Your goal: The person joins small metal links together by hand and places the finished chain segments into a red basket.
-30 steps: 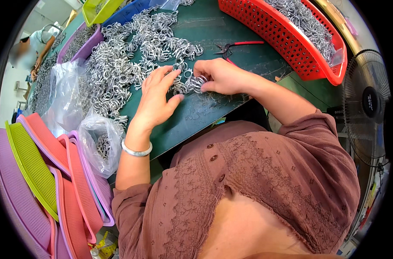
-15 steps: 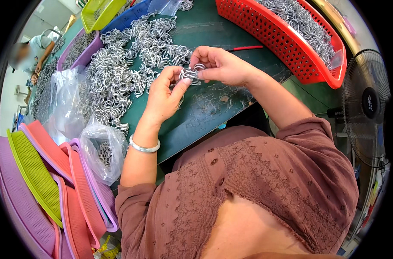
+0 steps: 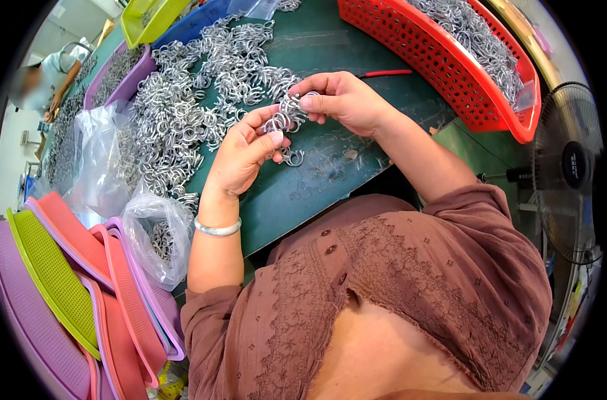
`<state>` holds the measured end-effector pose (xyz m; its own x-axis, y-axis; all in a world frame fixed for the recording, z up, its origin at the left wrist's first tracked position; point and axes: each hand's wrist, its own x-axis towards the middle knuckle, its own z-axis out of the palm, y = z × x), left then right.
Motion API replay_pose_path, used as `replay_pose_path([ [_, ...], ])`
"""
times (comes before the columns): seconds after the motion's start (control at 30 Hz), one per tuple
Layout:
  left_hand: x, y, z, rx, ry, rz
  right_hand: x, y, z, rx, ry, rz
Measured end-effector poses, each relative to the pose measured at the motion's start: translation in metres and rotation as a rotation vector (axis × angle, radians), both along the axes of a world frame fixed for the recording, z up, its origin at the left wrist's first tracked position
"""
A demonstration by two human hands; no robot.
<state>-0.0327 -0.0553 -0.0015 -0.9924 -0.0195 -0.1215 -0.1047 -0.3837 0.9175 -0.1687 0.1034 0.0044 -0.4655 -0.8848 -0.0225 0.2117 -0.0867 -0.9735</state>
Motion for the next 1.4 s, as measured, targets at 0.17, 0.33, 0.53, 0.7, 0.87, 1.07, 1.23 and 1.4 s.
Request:
replay_pose_path([
  [0.17,0.004,0.003,0.006,0.014,0.033,0.044,0.001,0.000,0.002,0.018,0.138,-0.068],
  [0.33,0.002,-0.003,0.003,-0.026,-0.056,0.138,0.001,0.002,0.005,0.135,0.235,-0.060],
  [0.53,0.003,0.000,0.001,-0.189,-0.063,0.164,0.002,0.002,0.004,0.198,0.215,-0.079],
  [0.7,0.005,0.001,0.007,-0.268,-0.029,0.058,0.004,0.002,0.007,0.206,0.209,-0.095],
  [0.87,0.003,0.008,0.000,-0.395,0.095,0.107,0.007,0.001,0.005,0.200,0.144,-0.081],
  [1.07,-0.001,0.023,-0.003,-0.790,0.116,0.284,0.013,0.001,0.007,0.199,0.072,-0.062],
  [1.23,-0.002,0.021,-0.014,-0.699,0.196,0.349,0.011,0.000,0.003,0.170,-0.091,-0.013],
  [1.4,-0.002,0.024,-0.015,-0.484,0.209,0.319,0.009,-0.002,-0.003,0.150,-0.233,0.019],
])
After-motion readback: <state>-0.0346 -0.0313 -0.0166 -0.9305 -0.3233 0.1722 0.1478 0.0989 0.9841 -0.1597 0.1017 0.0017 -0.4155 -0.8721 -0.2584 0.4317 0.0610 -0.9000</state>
